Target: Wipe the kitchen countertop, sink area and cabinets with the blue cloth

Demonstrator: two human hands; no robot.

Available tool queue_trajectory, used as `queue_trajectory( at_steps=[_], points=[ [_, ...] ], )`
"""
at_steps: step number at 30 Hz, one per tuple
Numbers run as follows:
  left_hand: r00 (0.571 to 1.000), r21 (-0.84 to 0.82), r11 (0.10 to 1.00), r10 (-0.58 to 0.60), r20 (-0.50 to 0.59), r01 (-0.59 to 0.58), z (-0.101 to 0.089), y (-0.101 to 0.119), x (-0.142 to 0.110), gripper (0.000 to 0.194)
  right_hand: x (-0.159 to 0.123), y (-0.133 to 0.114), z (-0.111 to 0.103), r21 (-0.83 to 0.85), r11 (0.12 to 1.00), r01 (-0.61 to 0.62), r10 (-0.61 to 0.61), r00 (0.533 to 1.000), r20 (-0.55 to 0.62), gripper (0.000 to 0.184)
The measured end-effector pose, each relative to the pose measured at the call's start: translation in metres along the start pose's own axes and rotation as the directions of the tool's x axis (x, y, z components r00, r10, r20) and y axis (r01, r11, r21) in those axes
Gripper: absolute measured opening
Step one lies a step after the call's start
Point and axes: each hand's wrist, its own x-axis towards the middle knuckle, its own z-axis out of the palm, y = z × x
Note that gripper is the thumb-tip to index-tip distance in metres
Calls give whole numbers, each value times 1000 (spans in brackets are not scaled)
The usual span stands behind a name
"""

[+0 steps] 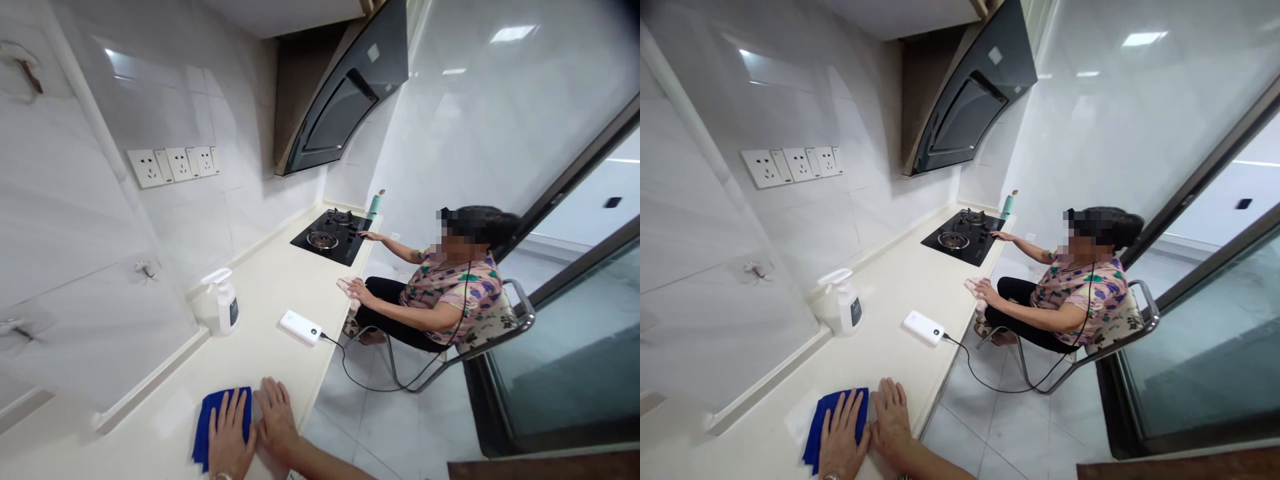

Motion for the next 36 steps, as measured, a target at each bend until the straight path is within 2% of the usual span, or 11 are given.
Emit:
queue_trajectory(
  at_steps=[4, 9, 12, 18, 22, 25, 27, 29, 32, 34, 36],
  points=[
    [1000, -31, 999, -10, 11, 11, -1, 1, 3, 55, -1, 12, 7, -29, 997, 76, -77, 997, -5, 61],
    [999, -64, 998, -28, -21, 27, 3, 2, 3, 55, -1, 18, 11, -64, 994, 93, -96, 995, -37, 62],
    [1000, -68, 997, -29, 12, 30, 5, 0, 2, 56, -1, 18, 12, -65, 992, 112, -115, 992, -48, 63],
    [996, -84, 994, 74, 54, -69, -2, -6, 2, 64, -1, 14, 14, -84, 992, 95, -101, 992, -71, 67],
    [980, -230, 964, 165, 109, -137, -12, -7, 0, 72, 1, 21, 20, -18, 997, 72, -74, 979, -191, 59],
    [950, -471, 882, 178, 258, -38, -23, -14, 3, 58, 4, 20, 17, 62, 997, 51, -31, 958, -284, 58],
    [954, -591, 793, 44, 296, 147, -30, -28, 8, 52, 11, 6, 11, 74, 995, 64, -43, 967, -251, 59],
    [936, -618, 705, -220, 276, 348, -37, -50, 13, 58, 21, -19, 5, 46, 990, 130, -124, 984, -128, 60],
    [807, -504, 649, -557, 196, 570, -44, -91, 14, 69, 35, -59, -1, 1, 961, 277, -275, 954, 120, 58],
    [743, -368, 658, -648, 169, 657, -47, -117, 10, 77, 40, -75, -1, -17, 938, 345, -330, 910, 252, 58],
    [686, -211, 653, -703, 187, 727, -51, -136, 3, 82, 41, -79, -2, -25, 927, 375, -347, 880, 323, 57]
  ],
)
